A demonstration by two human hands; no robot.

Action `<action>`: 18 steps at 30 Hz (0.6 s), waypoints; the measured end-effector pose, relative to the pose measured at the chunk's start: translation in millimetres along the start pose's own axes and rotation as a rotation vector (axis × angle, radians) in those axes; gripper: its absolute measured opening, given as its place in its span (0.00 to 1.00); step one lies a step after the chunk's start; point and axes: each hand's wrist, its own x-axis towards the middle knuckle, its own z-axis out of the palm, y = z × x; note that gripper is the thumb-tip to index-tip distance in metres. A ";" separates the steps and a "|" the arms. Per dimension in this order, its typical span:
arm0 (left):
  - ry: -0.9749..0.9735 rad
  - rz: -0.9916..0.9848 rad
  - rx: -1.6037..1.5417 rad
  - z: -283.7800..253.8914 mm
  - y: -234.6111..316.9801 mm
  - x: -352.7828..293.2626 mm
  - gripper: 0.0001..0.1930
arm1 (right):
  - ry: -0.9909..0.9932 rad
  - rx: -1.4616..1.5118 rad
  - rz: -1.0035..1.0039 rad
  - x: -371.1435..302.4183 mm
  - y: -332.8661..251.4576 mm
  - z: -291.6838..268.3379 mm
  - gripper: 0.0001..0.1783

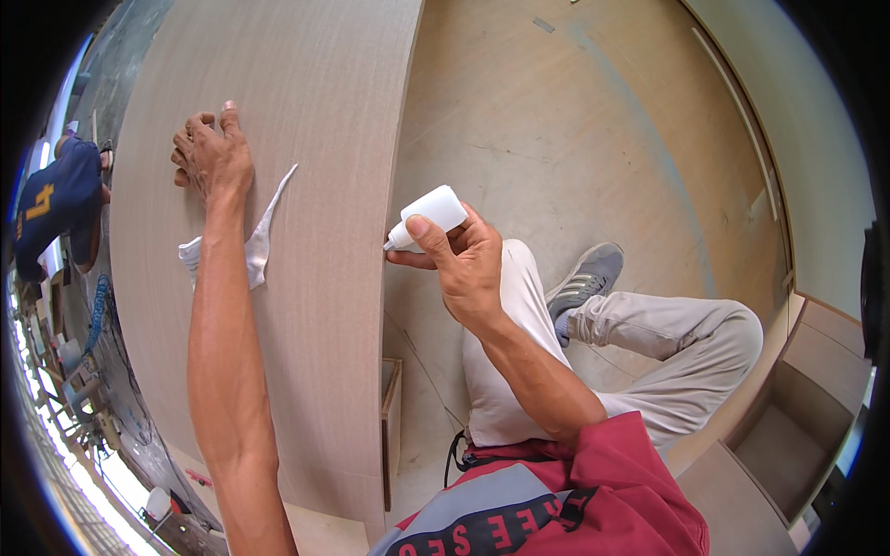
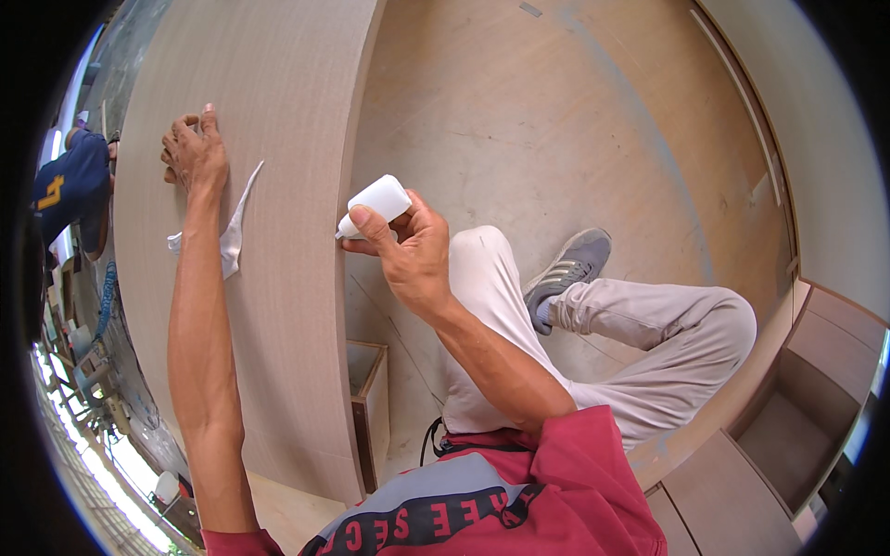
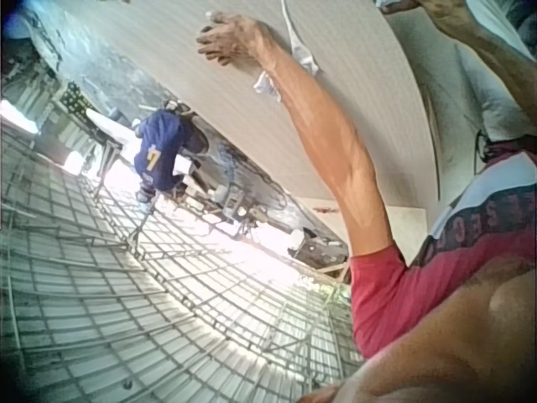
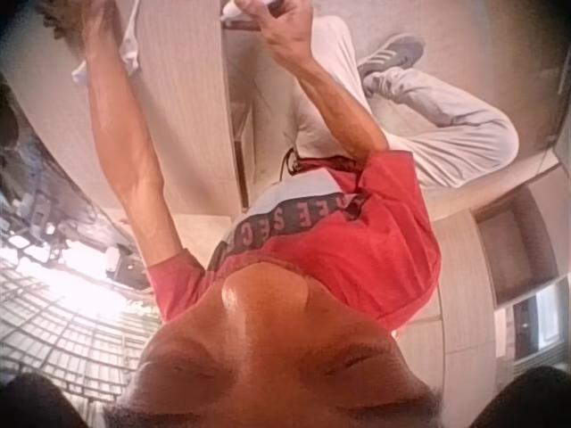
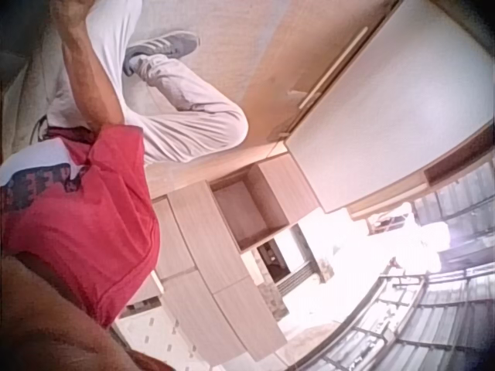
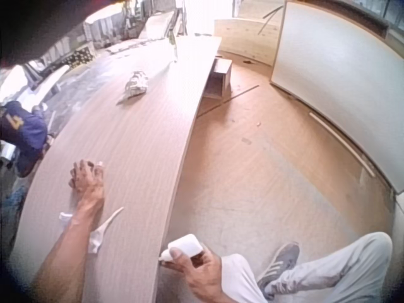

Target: The person applies a white liquid from a small bottle along the edge of a wooden furniture piece and wipes the area with a white cloth. The person repeats this process along the edge of the furniture.

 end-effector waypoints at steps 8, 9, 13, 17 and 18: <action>0.024 0.021 -0.020 4.9 -6.0 1.5 0.29 | -0.037 -0.022 -0.007 -9.8 2.4 -0.4 0.18; 0.018 0.018 -0.019 4.2 -5.3 1.2 0.29 | -0.036 -0.023 -0.007 -10.8 2.6 -0.1 0.18; 0.000 0.012 -0.011 1.5 -2.5 -0.1 0.28 | -0.017 -0.036 0.000 -8.8 -1.2 1.7 0.19; -0.002 0.012 -0.010 0.8 -1.8 -0.1 0.28 | -0.017 -0.031 0.006 -6.3 0.8 0.5 0.20; 0.001 0.014 -0.006 1.6 -2.7 0.1 0.28 | -0.020 -0.031 -0.003 -6.8 2.1 0.4 0.20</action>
